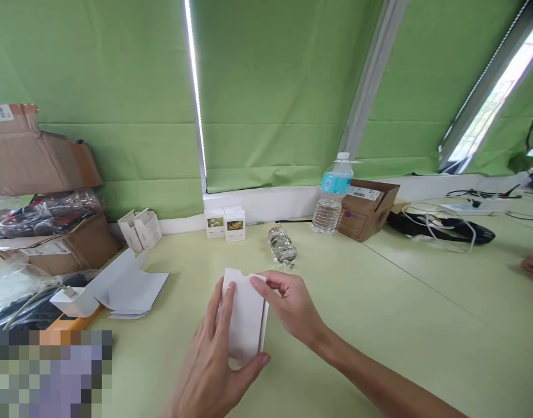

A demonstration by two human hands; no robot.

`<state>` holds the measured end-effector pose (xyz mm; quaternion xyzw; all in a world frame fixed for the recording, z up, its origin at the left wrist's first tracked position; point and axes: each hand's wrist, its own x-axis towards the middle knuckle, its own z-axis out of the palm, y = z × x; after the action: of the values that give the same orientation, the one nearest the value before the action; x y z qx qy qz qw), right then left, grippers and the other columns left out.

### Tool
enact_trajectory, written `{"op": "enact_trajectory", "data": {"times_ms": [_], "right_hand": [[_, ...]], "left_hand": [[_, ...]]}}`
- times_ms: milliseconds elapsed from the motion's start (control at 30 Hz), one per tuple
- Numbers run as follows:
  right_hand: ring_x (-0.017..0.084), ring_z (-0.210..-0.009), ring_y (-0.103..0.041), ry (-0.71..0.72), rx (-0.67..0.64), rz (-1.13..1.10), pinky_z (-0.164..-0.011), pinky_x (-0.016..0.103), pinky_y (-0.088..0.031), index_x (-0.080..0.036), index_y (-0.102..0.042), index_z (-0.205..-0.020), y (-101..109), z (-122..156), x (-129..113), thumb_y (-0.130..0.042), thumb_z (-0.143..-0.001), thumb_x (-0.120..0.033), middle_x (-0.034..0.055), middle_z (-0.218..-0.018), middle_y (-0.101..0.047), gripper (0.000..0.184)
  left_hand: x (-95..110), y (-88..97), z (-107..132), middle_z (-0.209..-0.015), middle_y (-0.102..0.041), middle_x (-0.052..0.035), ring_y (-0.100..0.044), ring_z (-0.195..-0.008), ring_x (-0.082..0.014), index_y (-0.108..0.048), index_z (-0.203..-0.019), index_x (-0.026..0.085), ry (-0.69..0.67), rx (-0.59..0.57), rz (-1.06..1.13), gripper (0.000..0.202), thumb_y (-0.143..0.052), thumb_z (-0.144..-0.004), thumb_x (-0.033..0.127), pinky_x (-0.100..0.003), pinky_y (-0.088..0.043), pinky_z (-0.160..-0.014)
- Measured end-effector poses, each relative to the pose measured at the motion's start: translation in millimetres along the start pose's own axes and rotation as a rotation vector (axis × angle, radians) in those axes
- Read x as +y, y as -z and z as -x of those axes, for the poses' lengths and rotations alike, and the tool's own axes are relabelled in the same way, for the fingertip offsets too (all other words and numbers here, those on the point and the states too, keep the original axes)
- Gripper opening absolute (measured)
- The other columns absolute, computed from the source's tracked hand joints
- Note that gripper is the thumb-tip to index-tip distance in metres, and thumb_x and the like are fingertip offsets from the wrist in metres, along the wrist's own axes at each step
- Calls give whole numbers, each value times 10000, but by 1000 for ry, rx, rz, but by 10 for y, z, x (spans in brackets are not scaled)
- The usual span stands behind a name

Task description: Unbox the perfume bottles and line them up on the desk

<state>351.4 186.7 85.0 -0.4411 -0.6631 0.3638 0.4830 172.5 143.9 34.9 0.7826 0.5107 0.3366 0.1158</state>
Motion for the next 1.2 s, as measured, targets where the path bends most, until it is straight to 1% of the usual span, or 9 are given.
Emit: {"op": "enact_trajectory", "data": {"times_ms": [267, 467, 633, 700, 800, 867, 1000, 1067, 1200], "right_hand": [[226, -918, -635, -20, -262, -235, -797, 316, -500, -243, -746, -980, 29, -3, -128, -615, -830, -399, 35, -941, -712, 253], [235, -971, -641, -47, -251, -179, -856, 353, -505, -261, -755, -973, 87, -23, -93, -618, -824, -346, 42, -1020, -720, 219], [243, -965, -645, -153, -69, -177, -821, 333, -516, -244, -769, -901, 186, -162, 119, -671, -777, -378, 61, -1039, -720, 206], [253, -964, -644, -190, -24, -202, -810, 338, -519, -233, -770, -898, 171, -186, 188, -685, -763, -391, 74, -1042, -719, 225], [272, -988, -639, -236, -4, -224, -829, 366, -520, -222, -769, -916, 113, -180, 255, -695, -750, -398, 88, -1055, -715, 253], [283, -1004, -636, -257, 9, -226, -835, 381, -524, -222, -764, -939, 78, -164, 281, -691, -751, -403, 91, -1079, -708, 272], [287, -1037, -628, -243, 47, -183, -858, 389, -527, -230, -758, -959, 59, -148, 306, -665, -767, -418, 85, -1110, -698, 284], [286, -1060, -620, -224, 49, -155, -880, 392, -523, -238, -758, -950, 58, -144, 308, -662, -767, -423, 76, -1121, -694, 277], [278, -1145, -577, -185, -6, -132, -937, 387, -499, -259, -759, -931, 16, -111, 305, -654, -782, -430, 53, -1186, -666, 250]], "left_hand": [[-32, 108, -7, -1581, -85, -22, -105, -1440, -314, -2, -1490, 336, 197, -129, 341, 959, -633, -779, 465, -542, -277, -1114], [-18, 228, -88, -1507, -335, -69, -316, -1380, -297, -233, -1471, 301, 226, 29, 503, 760, -609, -814, 366, -482, -329, -1103], [-220, 437, -265, -1116, -685, -117, -655, -994, -283, -593, -1213, 155, 406, 104, 736, 444, -536, -849, 403, -465, -520, -910], [-250, 481, -296, -1044, -707, -111, -688, -880, -257, -504, -1288, 159, 476, 222, 831, 519, -553, -844, 423, -453, -574, -805], [-212, 438, -283, -1144, -663, -101, -700, -815, -208, -109, -1454, 276, 491, 456, 862, 806, -599, -827, 399, -401, -613, -658], [-180, 363, -259, -1239, -602, -103, -696, -825, -190, -160, -1427, 309, 439, 520, 749, 756, -603, -821, 396, -353, -614, -623], [-193, 299, -256, -1091, -658, -74, -668, -822, -177, -627, -1031, 199, 346, 284, 616, 319, -520, -859, 446, -331, -594, -732], [-210, 356, -275, -986, -687, -72, -659, -859, -193, -651, -998, 169, 363, 190, 727, 374, -481, -874, 478, -357, -572, -808], [-208, 502, -283, -1032, -688, -89, -654, -913, -204, -557, -1214, 173, 457, 69, 886, 493, -576, -820, 469, -349, -550, -821]]}}
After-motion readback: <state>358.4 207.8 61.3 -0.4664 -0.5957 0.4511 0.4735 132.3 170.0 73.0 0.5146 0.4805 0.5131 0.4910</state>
